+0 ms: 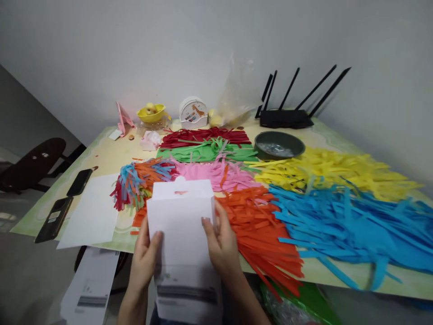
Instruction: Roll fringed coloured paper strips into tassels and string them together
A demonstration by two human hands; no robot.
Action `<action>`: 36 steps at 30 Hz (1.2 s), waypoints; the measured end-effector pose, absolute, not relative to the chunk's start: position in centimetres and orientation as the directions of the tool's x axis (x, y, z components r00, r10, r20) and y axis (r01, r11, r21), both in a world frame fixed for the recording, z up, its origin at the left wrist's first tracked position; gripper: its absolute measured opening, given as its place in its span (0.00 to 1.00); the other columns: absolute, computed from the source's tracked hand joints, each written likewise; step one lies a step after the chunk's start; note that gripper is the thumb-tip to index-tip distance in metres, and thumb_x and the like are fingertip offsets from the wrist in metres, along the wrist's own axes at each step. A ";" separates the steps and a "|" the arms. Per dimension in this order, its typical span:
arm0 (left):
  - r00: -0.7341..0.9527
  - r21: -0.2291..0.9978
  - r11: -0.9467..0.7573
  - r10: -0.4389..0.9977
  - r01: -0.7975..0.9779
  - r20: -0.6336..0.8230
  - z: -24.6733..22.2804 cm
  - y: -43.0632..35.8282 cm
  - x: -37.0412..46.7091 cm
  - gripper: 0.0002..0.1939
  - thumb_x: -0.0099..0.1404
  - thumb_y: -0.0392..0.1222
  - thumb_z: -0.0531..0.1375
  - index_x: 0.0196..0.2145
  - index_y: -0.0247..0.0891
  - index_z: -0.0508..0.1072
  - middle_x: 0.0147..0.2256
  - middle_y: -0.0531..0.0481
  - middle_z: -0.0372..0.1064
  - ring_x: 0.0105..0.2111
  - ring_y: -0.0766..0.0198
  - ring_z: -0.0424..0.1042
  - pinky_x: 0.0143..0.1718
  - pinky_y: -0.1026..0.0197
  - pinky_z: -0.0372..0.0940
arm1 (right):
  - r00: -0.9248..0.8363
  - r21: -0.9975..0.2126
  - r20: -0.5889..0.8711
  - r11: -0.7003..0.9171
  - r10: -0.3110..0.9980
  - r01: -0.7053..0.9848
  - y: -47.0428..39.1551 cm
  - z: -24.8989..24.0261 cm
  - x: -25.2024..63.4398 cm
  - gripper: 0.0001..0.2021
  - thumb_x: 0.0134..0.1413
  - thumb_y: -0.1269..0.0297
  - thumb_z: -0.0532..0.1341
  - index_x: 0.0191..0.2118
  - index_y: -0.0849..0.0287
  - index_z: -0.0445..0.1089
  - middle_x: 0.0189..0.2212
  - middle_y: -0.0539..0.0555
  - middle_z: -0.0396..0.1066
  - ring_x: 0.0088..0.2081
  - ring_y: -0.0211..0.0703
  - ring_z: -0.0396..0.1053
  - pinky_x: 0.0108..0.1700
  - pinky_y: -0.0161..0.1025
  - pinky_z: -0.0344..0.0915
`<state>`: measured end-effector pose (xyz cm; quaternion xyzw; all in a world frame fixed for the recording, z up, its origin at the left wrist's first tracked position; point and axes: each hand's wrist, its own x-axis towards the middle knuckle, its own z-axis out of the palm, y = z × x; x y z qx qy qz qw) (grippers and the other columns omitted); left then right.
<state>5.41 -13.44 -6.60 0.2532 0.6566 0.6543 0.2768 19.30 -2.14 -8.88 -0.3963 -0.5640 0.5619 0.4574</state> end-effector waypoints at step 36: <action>-0.846 0.911 -0.175 0.467 -0.372 -0.256 -5.1 -12.9 4.2 0.19 0.38 0.42 0.74 0.29 0.34 0.75 0.24 0.51 0.75 0.23 0.68 0.71 0.28 0.67 0.65 | -0.071 -0.994 -0.070 -0.075 0.995 -0.084 -4.1 -6.6 20.4 0.18 0.49 0.55 0.65 0.42 0.60 0.70 0.26 0.53 0.74 0.26 0.40 0.72 0.26 0.33 0.68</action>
